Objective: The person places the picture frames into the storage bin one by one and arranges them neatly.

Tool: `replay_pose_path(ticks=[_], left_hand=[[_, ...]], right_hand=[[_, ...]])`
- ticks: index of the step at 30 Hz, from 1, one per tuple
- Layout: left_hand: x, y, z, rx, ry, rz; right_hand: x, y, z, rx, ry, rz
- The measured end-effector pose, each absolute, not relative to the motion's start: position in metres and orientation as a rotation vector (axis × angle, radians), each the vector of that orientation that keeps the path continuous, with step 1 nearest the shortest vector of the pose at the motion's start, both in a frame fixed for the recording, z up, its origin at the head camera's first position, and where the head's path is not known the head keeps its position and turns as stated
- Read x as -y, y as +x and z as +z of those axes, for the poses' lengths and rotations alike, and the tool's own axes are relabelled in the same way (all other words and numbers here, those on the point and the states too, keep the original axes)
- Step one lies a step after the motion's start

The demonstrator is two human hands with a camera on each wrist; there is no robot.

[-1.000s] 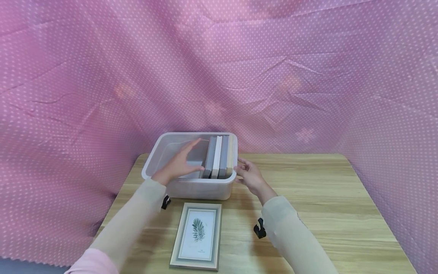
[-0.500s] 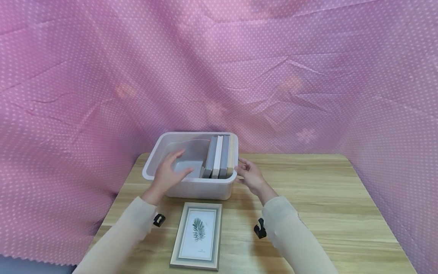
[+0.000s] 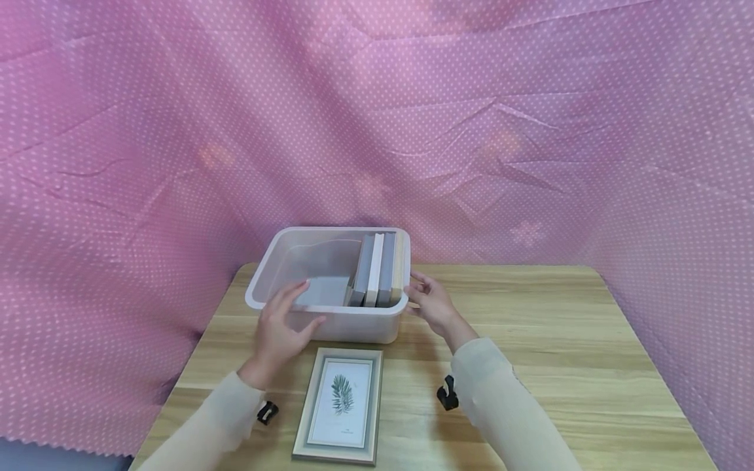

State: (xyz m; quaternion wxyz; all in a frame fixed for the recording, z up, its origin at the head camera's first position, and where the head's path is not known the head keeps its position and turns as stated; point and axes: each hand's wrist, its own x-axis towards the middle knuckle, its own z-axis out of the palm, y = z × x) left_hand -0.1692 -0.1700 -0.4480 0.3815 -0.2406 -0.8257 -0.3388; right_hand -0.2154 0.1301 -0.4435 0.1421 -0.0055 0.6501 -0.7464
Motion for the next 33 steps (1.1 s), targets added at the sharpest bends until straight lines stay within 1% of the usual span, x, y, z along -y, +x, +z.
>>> replay_pose_path(ticks=[10,20,26,33], left_hand=[[0.166,-0.140,-0.479,1.964,-0.646,-0.846],[0.162,-0.119,-0.517,2.199,-0.552,-0.841],[0.150,-0.108,-0.531,2.553,-0.398,-0.759],[0.133,-0.106,-0.533,2.903,-0.179,-0.577]], right_hand=[[-0.131,-0.215,-0.443,-1.875,-0.004,-2.147],[-0.130,-0.216,-0.445,-1.869,-0.011,-2.149],[-0.131,-0.216,-0.446,-1.876,-0.012,-2.144],[-0.132,-0.217,-0.448,-1.875,-0.012,-2.145]])
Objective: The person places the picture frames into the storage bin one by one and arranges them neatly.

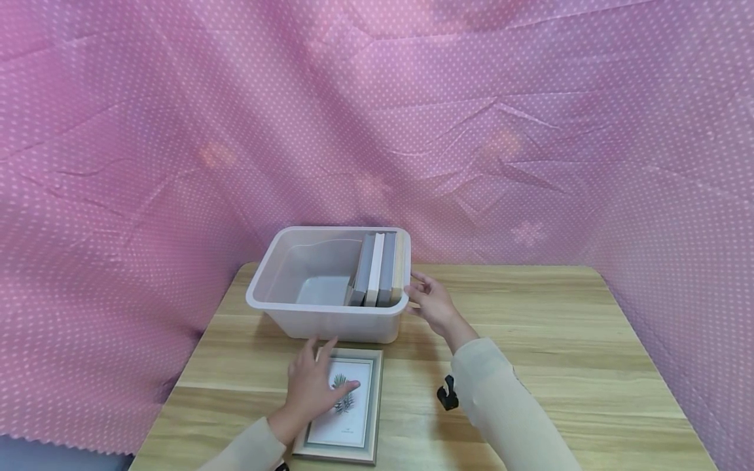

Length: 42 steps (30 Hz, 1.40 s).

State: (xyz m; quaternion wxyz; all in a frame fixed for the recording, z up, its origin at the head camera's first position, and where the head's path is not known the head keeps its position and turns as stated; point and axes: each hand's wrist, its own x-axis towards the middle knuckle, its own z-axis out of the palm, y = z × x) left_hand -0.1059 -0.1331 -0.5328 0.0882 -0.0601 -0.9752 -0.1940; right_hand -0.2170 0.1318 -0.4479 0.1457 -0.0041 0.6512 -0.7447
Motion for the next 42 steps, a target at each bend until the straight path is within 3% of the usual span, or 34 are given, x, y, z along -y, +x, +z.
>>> replay_pose_path(ticks=[21,42], left_hand=[[0.094,-0.119,-0.539,3.241,0.426,-0.356],[0.069,-0.128,-0.540,3.211,0.645,-0.516]], right_hand=[[-0.130,-0.218,-0.450,-1.868,-0.011,-2.158],[-0.131,-0.217,-0.447,-1.873,-0.021,-2.149]])
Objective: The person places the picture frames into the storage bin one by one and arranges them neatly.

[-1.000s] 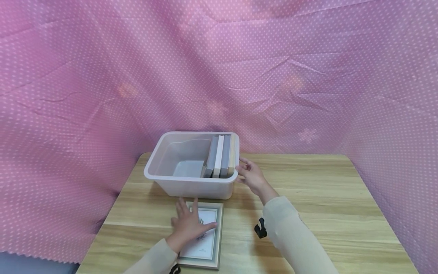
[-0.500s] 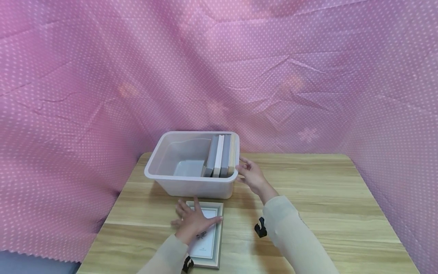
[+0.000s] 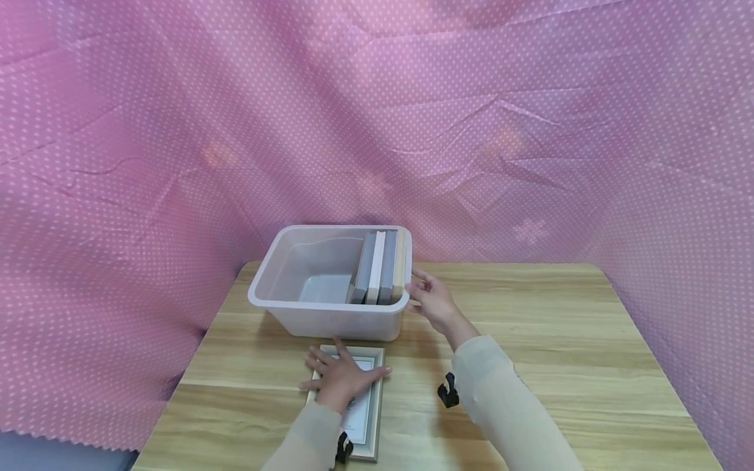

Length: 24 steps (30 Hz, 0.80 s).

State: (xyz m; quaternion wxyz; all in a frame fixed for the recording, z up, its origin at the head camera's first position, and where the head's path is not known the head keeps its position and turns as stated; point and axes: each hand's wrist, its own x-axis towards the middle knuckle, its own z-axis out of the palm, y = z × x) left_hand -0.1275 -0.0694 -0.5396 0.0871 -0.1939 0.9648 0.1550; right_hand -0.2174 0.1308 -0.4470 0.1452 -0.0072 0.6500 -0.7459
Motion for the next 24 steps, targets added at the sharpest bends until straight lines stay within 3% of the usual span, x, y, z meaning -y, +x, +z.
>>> replay_pose_path(ticks=[24], left_hand=[[0.064,-0.138,-0.547,-2.839,-0.645,0.373]], right_hand=[[-0.130,-0.215,-0.442,-1.873,-0.031,-2.144]])
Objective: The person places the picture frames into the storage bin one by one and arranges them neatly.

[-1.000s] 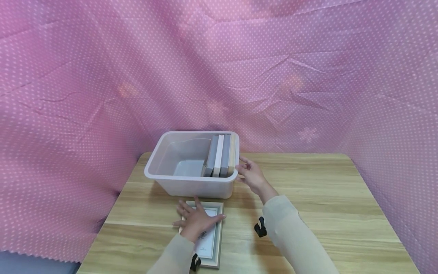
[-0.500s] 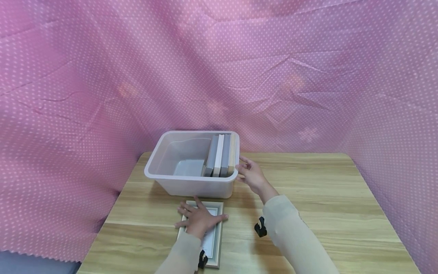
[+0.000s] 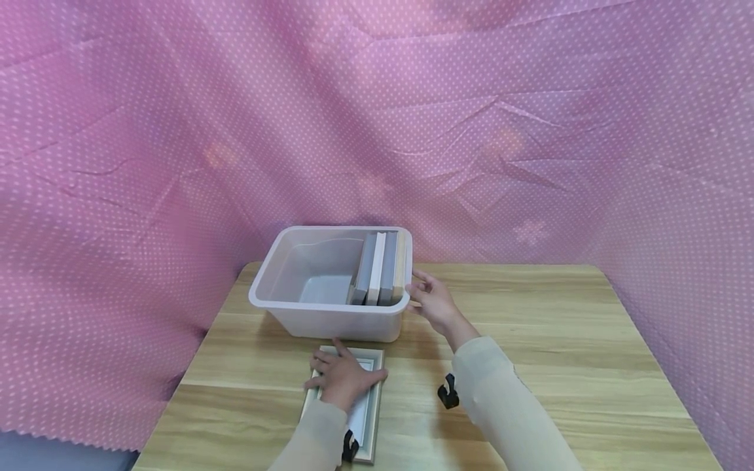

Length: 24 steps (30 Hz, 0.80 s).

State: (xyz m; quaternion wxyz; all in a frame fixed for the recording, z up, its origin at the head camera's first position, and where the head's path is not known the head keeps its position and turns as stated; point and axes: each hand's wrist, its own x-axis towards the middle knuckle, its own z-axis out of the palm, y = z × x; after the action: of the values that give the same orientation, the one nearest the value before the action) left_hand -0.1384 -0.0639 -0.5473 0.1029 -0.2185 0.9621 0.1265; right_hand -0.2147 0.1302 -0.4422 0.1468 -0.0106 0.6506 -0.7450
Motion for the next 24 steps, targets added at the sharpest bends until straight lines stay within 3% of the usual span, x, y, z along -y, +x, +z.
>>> replay_pose_path(ticks=[24], left_hand=[[0.081,-0.119,-0.495,-2.967,-0.457,0.600]], right_hand=[[-0.131,-0.215,-0.444,-1.869,-0.060,-2.156]])
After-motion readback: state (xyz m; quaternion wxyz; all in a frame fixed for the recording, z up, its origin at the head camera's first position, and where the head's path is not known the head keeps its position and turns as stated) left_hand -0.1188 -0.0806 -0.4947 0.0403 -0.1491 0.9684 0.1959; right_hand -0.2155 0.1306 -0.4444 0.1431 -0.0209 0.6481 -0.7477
